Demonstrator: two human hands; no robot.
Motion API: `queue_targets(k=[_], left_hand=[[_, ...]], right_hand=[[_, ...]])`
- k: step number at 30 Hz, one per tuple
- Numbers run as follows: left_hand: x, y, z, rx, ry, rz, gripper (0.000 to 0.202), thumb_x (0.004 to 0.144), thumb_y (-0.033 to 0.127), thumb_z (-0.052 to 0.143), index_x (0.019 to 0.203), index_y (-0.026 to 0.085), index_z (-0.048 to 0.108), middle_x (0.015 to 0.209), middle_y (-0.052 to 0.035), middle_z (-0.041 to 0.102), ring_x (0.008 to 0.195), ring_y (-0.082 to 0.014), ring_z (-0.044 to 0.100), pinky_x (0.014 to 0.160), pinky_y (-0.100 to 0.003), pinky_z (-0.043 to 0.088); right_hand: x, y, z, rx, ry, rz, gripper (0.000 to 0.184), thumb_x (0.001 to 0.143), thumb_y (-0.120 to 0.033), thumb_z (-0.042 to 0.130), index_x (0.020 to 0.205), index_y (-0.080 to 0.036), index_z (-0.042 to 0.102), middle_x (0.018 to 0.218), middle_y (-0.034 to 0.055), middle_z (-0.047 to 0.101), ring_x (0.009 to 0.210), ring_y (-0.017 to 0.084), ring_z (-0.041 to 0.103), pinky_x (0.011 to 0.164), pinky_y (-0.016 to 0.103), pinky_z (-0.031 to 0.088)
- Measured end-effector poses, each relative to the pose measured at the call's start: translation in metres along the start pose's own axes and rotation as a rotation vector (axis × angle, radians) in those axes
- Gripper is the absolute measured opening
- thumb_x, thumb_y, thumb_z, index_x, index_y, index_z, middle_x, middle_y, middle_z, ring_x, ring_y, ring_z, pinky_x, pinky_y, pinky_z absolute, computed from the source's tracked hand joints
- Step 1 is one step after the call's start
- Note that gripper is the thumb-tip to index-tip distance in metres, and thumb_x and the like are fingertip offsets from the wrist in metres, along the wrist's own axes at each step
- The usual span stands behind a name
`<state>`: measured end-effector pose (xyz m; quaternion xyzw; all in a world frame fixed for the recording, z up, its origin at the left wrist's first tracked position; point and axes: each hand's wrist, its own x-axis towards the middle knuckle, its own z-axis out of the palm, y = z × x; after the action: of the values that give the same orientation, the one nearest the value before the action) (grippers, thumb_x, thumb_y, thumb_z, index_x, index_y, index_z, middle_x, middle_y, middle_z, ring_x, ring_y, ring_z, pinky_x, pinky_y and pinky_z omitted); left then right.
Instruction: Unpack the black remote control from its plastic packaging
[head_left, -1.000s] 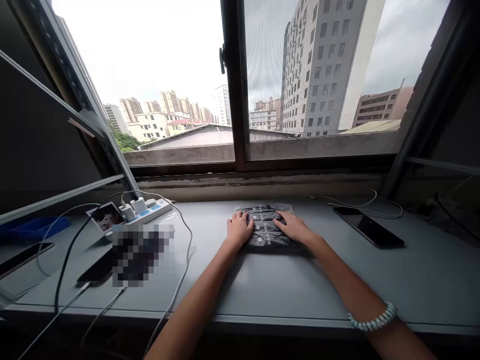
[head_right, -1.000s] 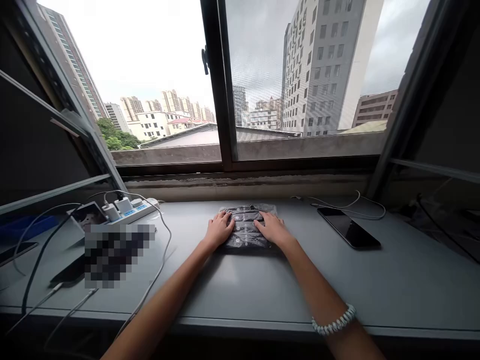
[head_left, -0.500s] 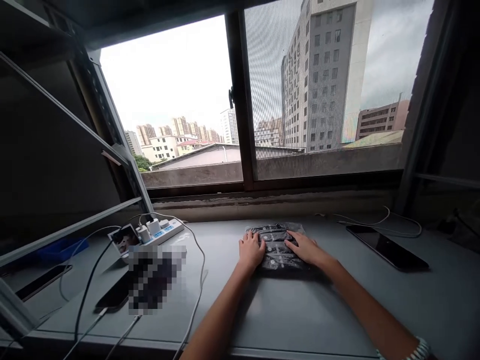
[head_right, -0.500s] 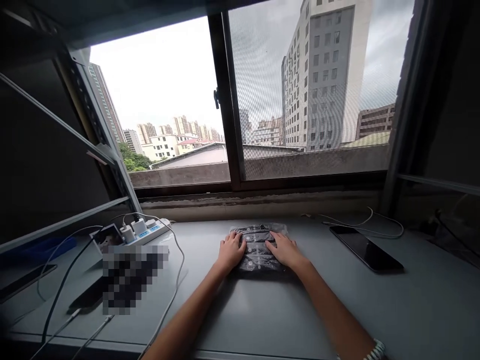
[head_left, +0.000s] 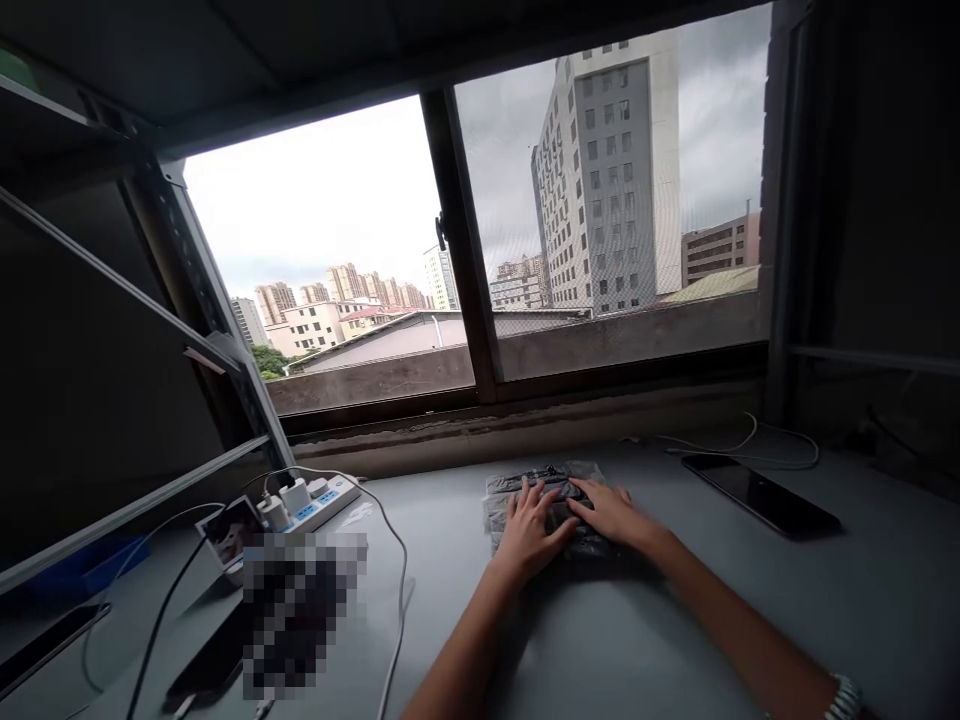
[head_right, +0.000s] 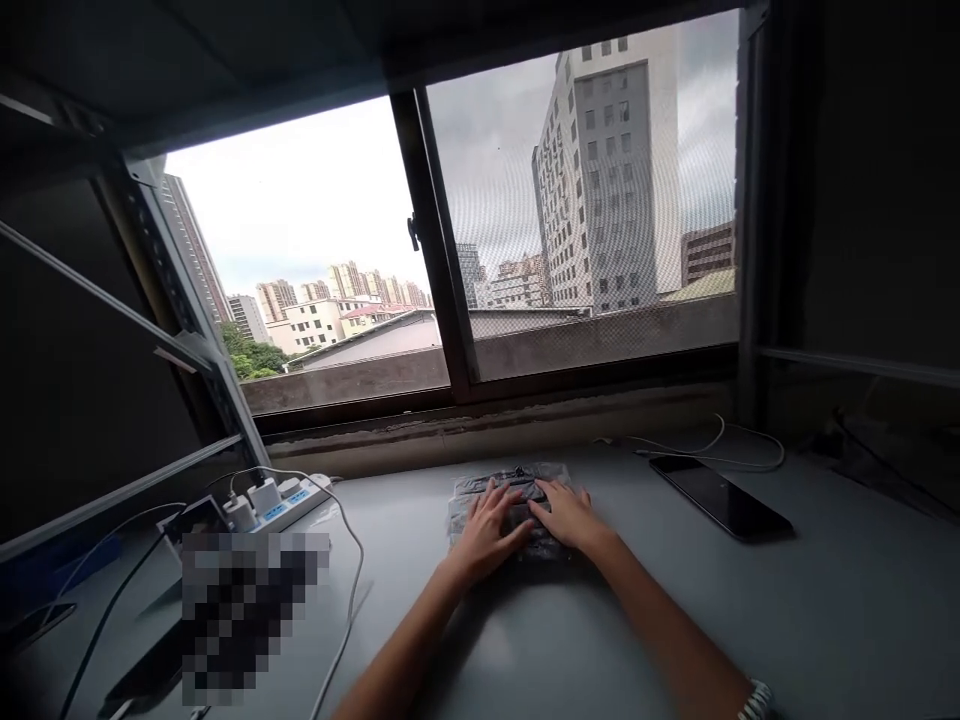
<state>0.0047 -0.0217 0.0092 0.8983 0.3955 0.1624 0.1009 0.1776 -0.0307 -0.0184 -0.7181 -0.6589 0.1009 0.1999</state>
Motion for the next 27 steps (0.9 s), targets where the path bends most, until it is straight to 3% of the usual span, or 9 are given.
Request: queue_targets(k=[5, 13, 17, 21, 23, 27], left_hand=[[0.001, 0.002, -0.001, -0.031, -0.1, -0.001, 0.077, 0.075, 0.073, 0.036, 0.139, 0.031, 0.027, 0.149, -0.0025, 0.016, 0.137, -0.0288, -0.001, 0.109, -0.055, 0.001], [0.009, 0.003, 0.006, 0.053, -0.034, -0.22, 0.08, 0.078, 0.072, 0.026, 0.142, 0.025, 0.018, 0.15, -0.0051, 0.003, 0.136, -0.0271, -0.009, 0.109, -0.053, 0.0], [0.015, 0.007, 0.011, 0.079, -0.013, -0.368, 0.069, 0.084, 0.063, 0.019, 0.142, 0.025, 0.019, 0.15, -0.0043, 0.008, 0.136, -0.0295, -0.006, 0.108, -0.055, 0.0], [0.023, 0.012, 0.02, 0.124, 0.044, -0.497, 0.076, 0.082, 0.063, 0.024, 0.142, 0.016, 0.02, 0.149, -0.0116, 0.01, 0.135, -0.0347, -0.005, 0.106, -0.058, -0.003], [0.027, 0.011, 0.026, 0.127, 0.073, -0.469, 0.076, 0.083, 0.061, 0.025, 0.142, 0.014, 0.02, 0.149, -0.0126, 0.008, 0.136, -0.0336, -0.006, 0.106, -0.058, -0.003], [0.034, 0.001, 0.034, 0.076, 0.048, -0.253, 0.064, 0.087, 0.055, 0.018, 0.141, 0.019, 0.024, 0.149, -0.0079, 0.011, 0.137, -0.0279, 0.0, 0.109, -0.053, 0.001]], right_hand=[[-0.002, -0.005, -0.004, 0.025, -0.015, -0.003, 0.052, 0.089, -0.041, 0.034, 0.136, -0.018, 0.038, 0.138, 0.0079, 0.038, 0.129, 0.025, 0.029, 0.107, 0.048, 0.016], [-0.003, -0.007, -0.008, 0.062, -0.033, -0.024, 0.053, 0.09, -0.039, 0.032, 0.138, -0.016, 0.035, 0.138, 0.0083, 0.037, 0.13, 0.024, 0.027, 0.107, 0.046, 0.015], [-0.005, -0.005, -0.008, 0.031, -0.046, -0.027, 0.054, 0.09, -0.039, 0.032, 0.139, -0.015, 0.033, 0.139, 0.0093, 0.036, 0.128, 0.024, 0.031, 0.107, 0.045, 0.017], [-0.005, -0.001, -0.002, -0.001, -0.027, -0.029, 0.051, 0.09, -0.037, 0.031, 0.137, -0.017, 0.036, 0.139, 0.0076, 0.037, 0.128, 0.024, 0.031, 0.105, 0.045, 0.022], [-0.003, 0.004, 0.003, -0.009, -0.02, -0.035, 0.05, 0.09, -0.036, 0.029, 0.136, -0.017, 0.038, 0.138, 0.0072, 0.037, 0.127, 0.024, 0.032, 0.104, 0.045, 0.026], [0.006, 0.019, 0.015, 0.01, 0.017, -0.06, 0.05, 0.089, -0.035, 0.028, 0.134, -0.017, 0.041, 0.137, 0.0068, 0.04, 0.125, 0.024, 0.036, 0.1, 0.043, 0.032]])
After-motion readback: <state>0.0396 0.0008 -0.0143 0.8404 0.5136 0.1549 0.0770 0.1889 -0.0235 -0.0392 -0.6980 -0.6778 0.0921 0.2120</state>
